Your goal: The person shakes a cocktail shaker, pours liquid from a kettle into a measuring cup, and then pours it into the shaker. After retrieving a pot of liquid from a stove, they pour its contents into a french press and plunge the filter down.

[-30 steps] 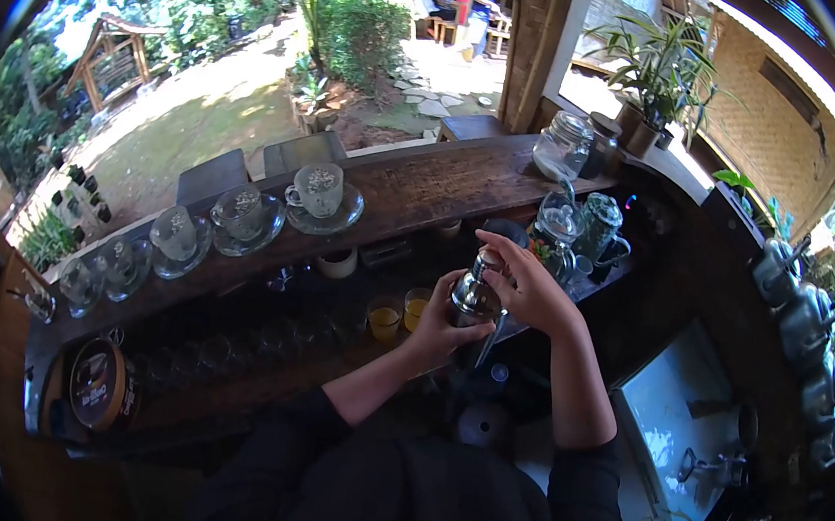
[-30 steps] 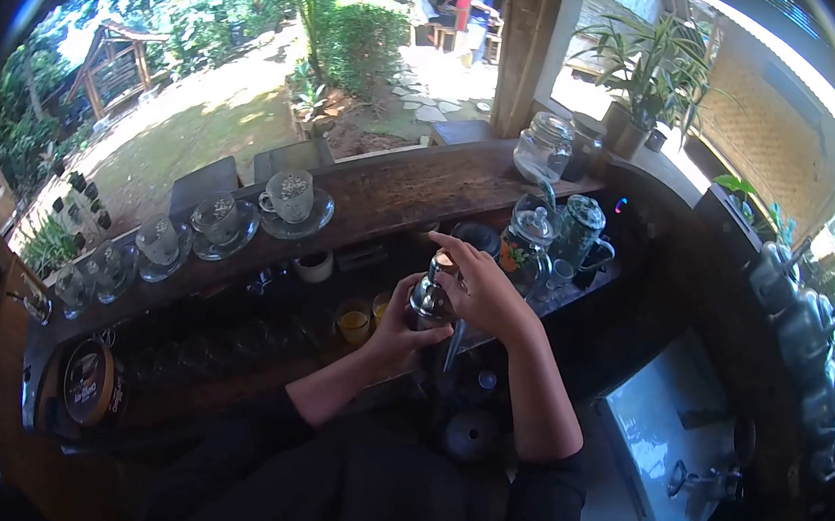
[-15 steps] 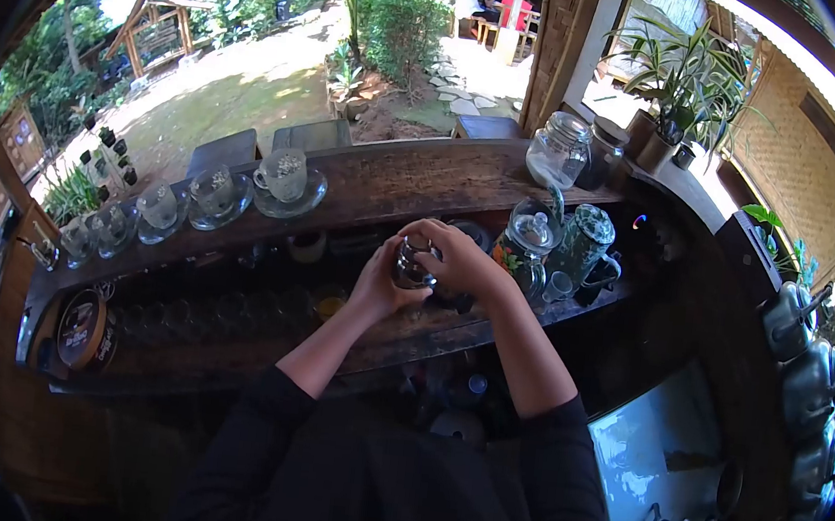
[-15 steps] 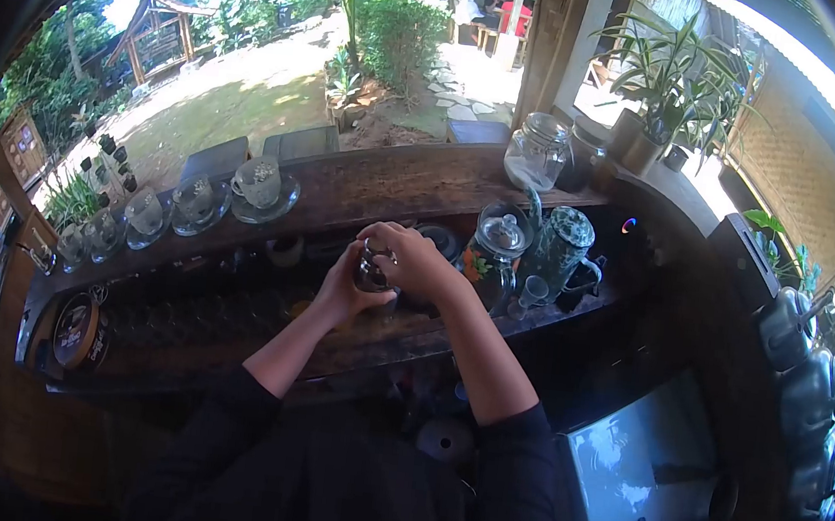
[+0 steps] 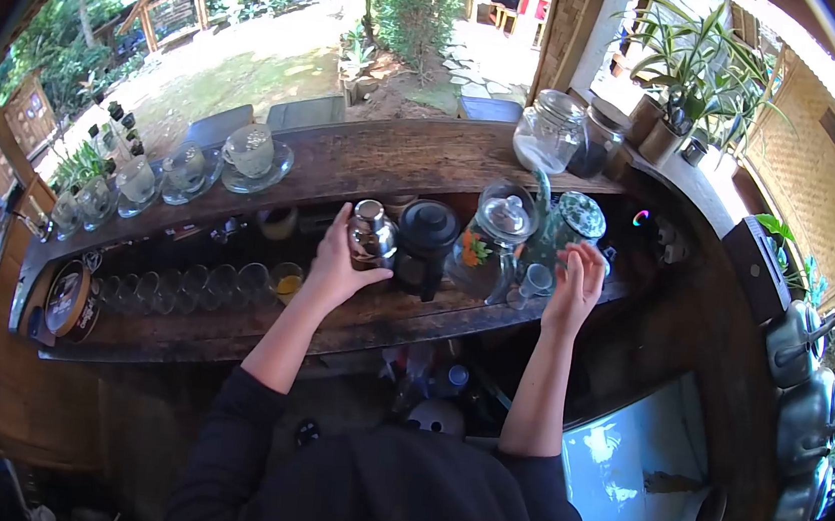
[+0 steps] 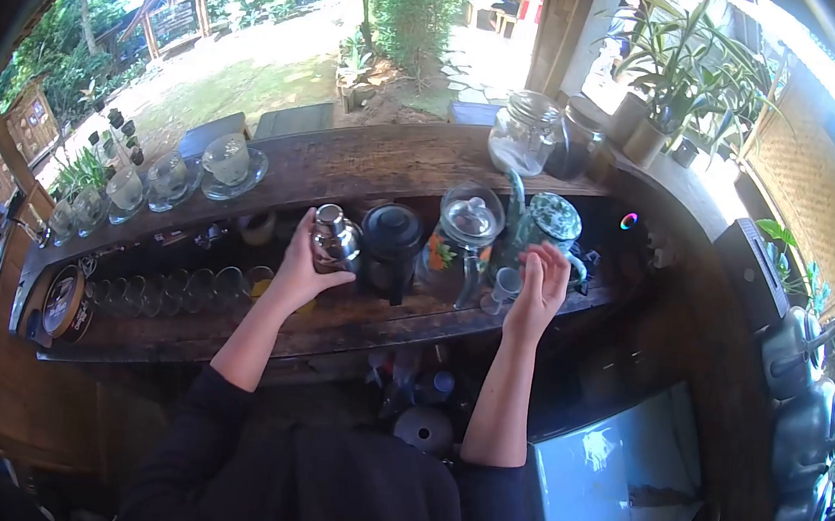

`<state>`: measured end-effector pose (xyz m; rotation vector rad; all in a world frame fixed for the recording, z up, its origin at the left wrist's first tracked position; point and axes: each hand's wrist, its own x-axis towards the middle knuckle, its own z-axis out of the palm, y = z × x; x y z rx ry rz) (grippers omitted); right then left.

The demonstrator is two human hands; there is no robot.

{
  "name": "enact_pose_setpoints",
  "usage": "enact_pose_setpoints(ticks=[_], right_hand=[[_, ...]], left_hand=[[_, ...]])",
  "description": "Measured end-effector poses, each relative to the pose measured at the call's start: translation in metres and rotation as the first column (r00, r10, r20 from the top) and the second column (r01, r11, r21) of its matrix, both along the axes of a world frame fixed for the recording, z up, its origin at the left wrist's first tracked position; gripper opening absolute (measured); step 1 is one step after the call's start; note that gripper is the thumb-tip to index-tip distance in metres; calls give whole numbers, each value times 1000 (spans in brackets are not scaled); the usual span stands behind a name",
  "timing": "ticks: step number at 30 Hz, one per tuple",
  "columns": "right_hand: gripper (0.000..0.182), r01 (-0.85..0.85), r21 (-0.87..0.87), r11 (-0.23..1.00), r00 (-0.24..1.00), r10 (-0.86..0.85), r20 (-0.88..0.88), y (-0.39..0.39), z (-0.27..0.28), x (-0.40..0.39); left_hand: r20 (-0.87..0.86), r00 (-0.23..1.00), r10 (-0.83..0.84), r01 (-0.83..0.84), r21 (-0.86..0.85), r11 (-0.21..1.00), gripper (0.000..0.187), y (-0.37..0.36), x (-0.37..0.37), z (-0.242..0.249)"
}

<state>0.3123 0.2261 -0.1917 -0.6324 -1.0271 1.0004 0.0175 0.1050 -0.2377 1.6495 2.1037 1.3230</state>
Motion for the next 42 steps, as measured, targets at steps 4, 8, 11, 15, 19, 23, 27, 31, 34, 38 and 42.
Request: enact_pose_setpoints(ticks=[4, 8, 11, 15, 19, 23, 27, 31, 34, 38, 42], right_hand=[[54, 138, -133, 981, 776, -23, 631, 32, -85, 33], [65, 128, -15, 992, 660, -74, 748, 23, -98, 20], [63, 121, -89, 989, 764, -35, 644, 28, -99, 22], [62, -42, -96, 995, 925, 75, 372, -2, -66, 32], [73, -335, 75, 939, 845, 265, 465, -37, -29, 44], [79, -595, 52, 802, 757, 538, 371, -60, -18, 42], [82, -422, 20, 906, 900, 417, 127, -39, -21, 52], [56, -39, -219, 975, 965, 93, 244, 22, -52, 56], [52, 153, -74, 985, 787, -77, 612, 74, -90, 59], [61, 94, -164, 982, 985, -68, 157, 134, -123, 44], [64, 54, -209, 977, 998, -61, -26, 137, -92, 33]], left_hand=[[7, 976, 216, -205, 338, 918, 68, -39, 34, 24], [428, 901, -72, -175, 511, 842, 11, -64, 66, 9], [314, 913, -261, 95, 458, 884, 5, -65, 94, 16], [321, 839, -439, 328, 344, 880, 9, -48, 122, 9], [276, 817, -507, 457, 227, 860, 28, -29, 156, 32], [212, 801, -560, 516, 232, 825, 45, -12, 173, 23], [305, 766, -566, 547, 153, 823, 41, -12, 165, 7], [443, 749, -493, 504, 102, 857, 40, -29, 145, -15], [526, 738, -423, 466, 56, 883, 39, -45, 138, -29], [537, 759, -367, 463, -50, 885, 41, -64, 135, -47], [528, 783, -329, 444, -103, 890, 41, -81, 134, -43]])
